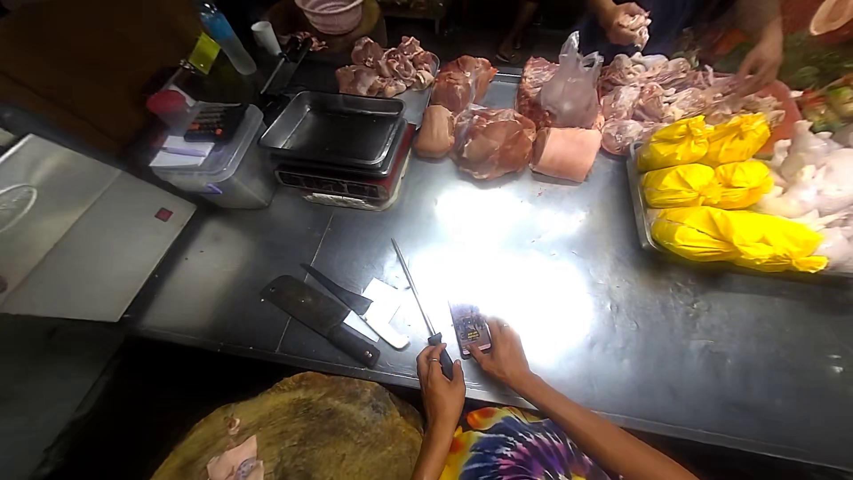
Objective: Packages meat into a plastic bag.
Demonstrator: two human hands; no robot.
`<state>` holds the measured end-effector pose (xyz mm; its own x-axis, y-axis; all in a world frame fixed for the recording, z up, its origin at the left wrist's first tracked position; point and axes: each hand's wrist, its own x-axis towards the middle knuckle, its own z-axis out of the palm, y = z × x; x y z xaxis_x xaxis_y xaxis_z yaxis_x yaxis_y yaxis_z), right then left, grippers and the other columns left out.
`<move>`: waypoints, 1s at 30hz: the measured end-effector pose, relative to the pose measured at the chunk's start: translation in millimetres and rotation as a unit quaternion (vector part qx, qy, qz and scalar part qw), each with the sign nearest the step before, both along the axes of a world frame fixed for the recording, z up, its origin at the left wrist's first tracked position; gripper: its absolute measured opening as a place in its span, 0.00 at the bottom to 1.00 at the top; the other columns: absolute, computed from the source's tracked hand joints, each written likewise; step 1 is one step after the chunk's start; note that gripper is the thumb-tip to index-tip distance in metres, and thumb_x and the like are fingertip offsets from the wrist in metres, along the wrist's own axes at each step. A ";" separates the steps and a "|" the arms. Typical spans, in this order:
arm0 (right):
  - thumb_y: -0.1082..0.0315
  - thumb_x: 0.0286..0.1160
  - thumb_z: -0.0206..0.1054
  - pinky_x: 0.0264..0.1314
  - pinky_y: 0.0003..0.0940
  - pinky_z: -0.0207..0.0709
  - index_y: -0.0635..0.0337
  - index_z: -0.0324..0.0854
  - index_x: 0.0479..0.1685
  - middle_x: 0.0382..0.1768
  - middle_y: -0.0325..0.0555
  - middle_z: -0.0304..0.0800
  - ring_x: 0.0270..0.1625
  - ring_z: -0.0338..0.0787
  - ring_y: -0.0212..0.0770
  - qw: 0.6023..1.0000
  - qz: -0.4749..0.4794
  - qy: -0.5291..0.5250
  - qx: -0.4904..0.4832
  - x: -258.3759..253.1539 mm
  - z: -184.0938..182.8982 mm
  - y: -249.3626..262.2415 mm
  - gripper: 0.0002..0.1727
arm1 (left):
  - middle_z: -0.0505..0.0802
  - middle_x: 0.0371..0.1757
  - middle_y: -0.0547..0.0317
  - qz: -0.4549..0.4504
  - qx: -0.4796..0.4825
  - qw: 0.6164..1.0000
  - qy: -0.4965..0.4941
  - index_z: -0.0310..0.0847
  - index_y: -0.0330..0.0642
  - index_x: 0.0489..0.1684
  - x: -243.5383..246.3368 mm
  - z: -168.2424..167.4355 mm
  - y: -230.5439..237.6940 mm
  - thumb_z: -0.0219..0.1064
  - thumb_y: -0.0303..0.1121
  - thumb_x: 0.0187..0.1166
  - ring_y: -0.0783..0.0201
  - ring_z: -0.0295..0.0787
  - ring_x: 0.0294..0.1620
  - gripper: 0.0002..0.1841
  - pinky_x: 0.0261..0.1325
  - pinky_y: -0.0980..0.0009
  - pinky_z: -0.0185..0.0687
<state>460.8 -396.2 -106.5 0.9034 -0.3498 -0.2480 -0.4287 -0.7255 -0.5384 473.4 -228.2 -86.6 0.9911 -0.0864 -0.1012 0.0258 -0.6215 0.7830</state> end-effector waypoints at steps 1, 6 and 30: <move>0.30 0.65 0.66 0.77 0.53 0.71 0.48 0.70 0.86 0.74 0.53 0.81 0.75 0.79 0.54 1.000 -0.003 0.010 -0.012 8.3 -0.5 6.6 0.48 | 0.81 0.71 0.39 -0.001 -0.003 1.000 -0.002 0.85 0.37 0.64 0.7 -0.9 1.0 0.75 0.30 0.68 0.52 0.84 0.63 0.23 0.60 0.59 0.84; 0.27 0.59 0.67 0.75 0.57 0.72 0.52 0.58 0.92 0.71 0.62 0.79 0.73 0.79 0.60 0.995 0.008 0.087 -0.055 58.0 7.4 17.0 0.58 | 0.78 0.73 0.38 -0.016 0.030 0.999 -0.002 0.81 0.38 0.70 8.7 -5.5 5.4 0.77 0.34 0.67 0.50 0.84 0.62 0.28 0.61 0.58 0.85; 0.42 0.62 0.69 0.75 0.58 0.72 0.44 0.56 0.94 0.68 0.60 0.83 0.72 0.81 0.60 0.988 0.081 0.111 -0.071 58.2 21.1 12.9 0.52 | 0.81 0.70 0.32 0.158 0.102 0.982 0.005 0.69 0.46 0.86 83.4 4.9 2.5 0.73 0.35 0.73 0.36 0.81 0.69 0.35 0.65 0.42 0.82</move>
<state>519.0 -383.3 -85.5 0.8795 -0.2515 -0.4041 -0.3971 -0.8558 -0.3316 556.8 -225.7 -81.7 0.9639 0.2489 -0.0950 0.2505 -0.7255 0.6410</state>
